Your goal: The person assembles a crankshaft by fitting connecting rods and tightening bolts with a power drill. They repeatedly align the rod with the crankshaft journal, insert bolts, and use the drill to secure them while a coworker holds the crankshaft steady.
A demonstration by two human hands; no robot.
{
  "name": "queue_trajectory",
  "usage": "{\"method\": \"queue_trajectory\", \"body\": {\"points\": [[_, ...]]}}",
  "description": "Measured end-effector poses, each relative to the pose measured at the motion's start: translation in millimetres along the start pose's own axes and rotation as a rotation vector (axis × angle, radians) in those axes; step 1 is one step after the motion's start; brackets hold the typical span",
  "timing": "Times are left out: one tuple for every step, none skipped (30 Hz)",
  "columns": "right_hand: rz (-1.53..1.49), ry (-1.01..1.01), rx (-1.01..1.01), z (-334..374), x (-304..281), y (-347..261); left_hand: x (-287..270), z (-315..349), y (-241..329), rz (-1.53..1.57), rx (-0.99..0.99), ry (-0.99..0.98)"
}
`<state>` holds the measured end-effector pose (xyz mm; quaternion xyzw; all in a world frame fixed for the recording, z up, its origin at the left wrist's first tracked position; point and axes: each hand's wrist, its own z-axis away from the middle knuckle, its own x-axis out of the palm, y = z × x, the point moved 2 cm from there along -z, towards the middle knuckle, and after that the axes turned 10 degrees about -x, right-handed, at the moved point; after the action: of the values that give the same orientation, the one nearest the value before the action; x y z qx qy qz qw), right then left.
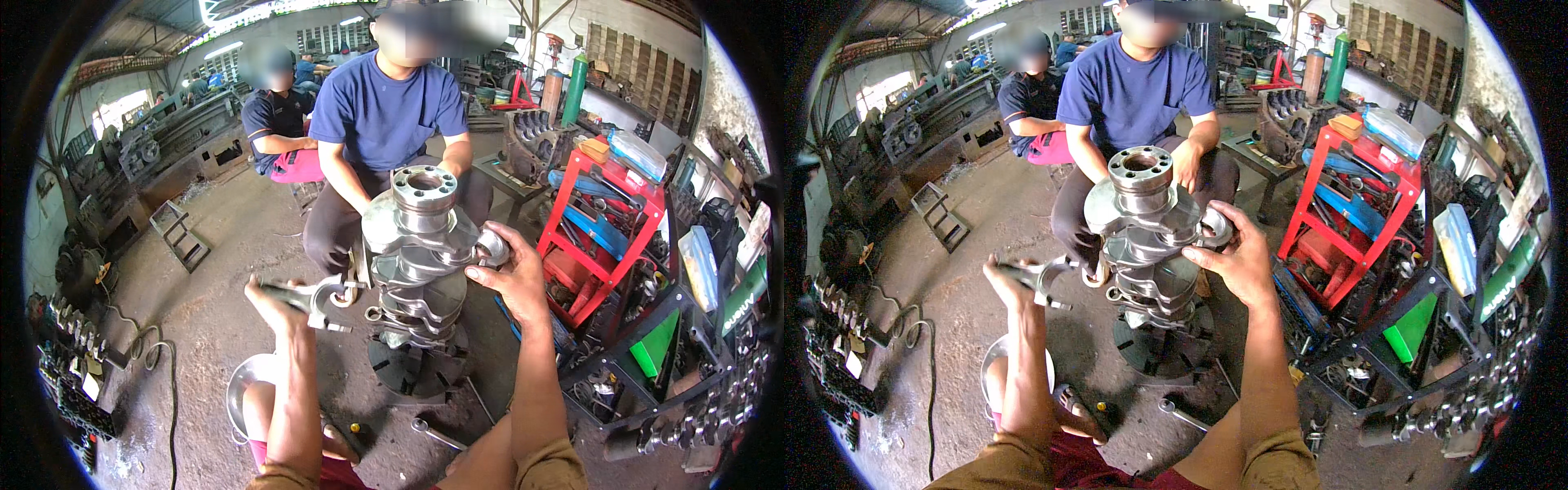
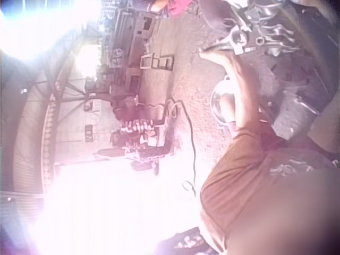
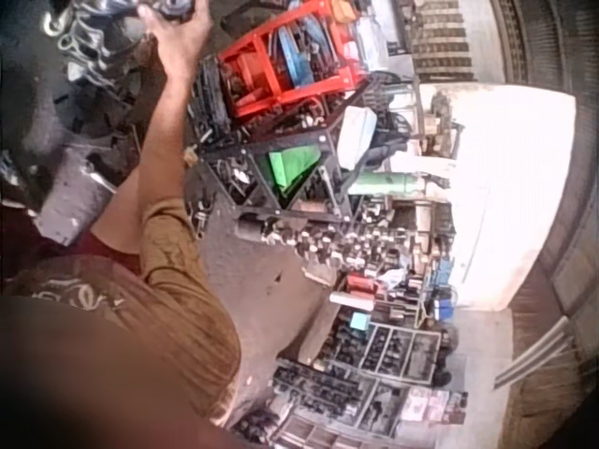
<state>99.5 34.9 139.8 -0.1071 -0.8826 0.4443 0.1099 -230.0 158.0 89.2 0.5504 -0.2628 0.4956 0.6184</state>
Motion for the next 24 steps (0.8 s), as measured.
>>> {"method": "queue_trajectory", "body": {"points": [[-0.004, 0.01, -0.037, 4, 1, -6, -13, 9, 4, 0.018, -0.01, 0.015], [-0.006, -0.004, -0.045, 10, 3, -14, -24, 15, 4, 0.046, -0.058, 0.046], [0.112, 0.001, -0.095, 17, 6, -24, -37, 23, 1, 0.102, -0.101, 0.082], [0.116, -0.033, -0.137, 24, 12, -36, -53, 34, 0, 0.177, -0.144, 0.148], [0.105, -0.068, -0.178, 31, 21, -47, -66, 44, -4, 0.203, -0.133, 0.189], [0.103, -0.128, -0.134, 41, 32, -55, -77, 50, -10, 0.255, -0.179, 0.255], [0.108, -0.185, -0.111, 52, 43, -64, -85, 56, -20, 0.259, -0.384, 0.263], [0.114, -0.208, -0.047, 66, 58, -68, -91, 63, -28, 0.373, -0.442, 0.241], [0.211, -0.292, -0.107, 76, 73, -72, -93, 70, -36, 0.565, -0.633, 0.207], [0.286, -0.347, -0.129, 86, 83, -76, -96, 77, -42, 0.609, -0.677, 0.195], [0.36, -0.402, -0.145, 95, 92, -80, -96, 82, -45, 0.665, -0.734, 0.147], [0.342, -0.377, -0.174, 101, 98, -82, -95, 87, -46, 0.656, -0.727, 0.121], [0.319, -0.355, -0.194, 106, 103, -82, -92, 91, -45, 0.647, -0.725, 0.09], [0.421, -0.376, -0.212, 109, 102, -86, -88, 96, -45, 0.653, -0.744, 0.084], [0.432, -0.373, -0.218, 110, 101, -87, -84, 99, -41, 0.648, -0.717, 0.083], [0.439, -0.377, -0.212, 111, 101, -88, -77, 100, -37, 0.616, -0.663, 0.056], [0.423, -0.373, -0.19, 112, 99, -89, -70, 101, -34, 0.641, -0.649, 0.051], [0.431, -0.378, -0.199, 112, 100, -89, -64, 104, -28, 0.597, -0.589, 0.05], [0.443, -0.39, -0.236, 113, 100, -90, -58, 107, -22, 0.649, -0.578, -0.031], [0.436, -0.391, -0.242, 113, 101, -90, -52, 110, -18, 0.569, -0.502, -0.045], [0.422, -0.401, -0.244, 114, 102, -90, -46, 114, -13, 0.525, -0.436, -0.075], [0.437, -0.406, -0.263, 114, 103, -91, -41, 118, -8, 0.525, -0.403, -0.083], [0.429, -0.399, -0.27, 115, 103, -91, -37, 121, -3, 0.483, -0.368, -0.088], [0.416, -0.392, -0.266, 115, 103, -92, -32, 125, 1, 0.467, -0.342, -0.113]]}}
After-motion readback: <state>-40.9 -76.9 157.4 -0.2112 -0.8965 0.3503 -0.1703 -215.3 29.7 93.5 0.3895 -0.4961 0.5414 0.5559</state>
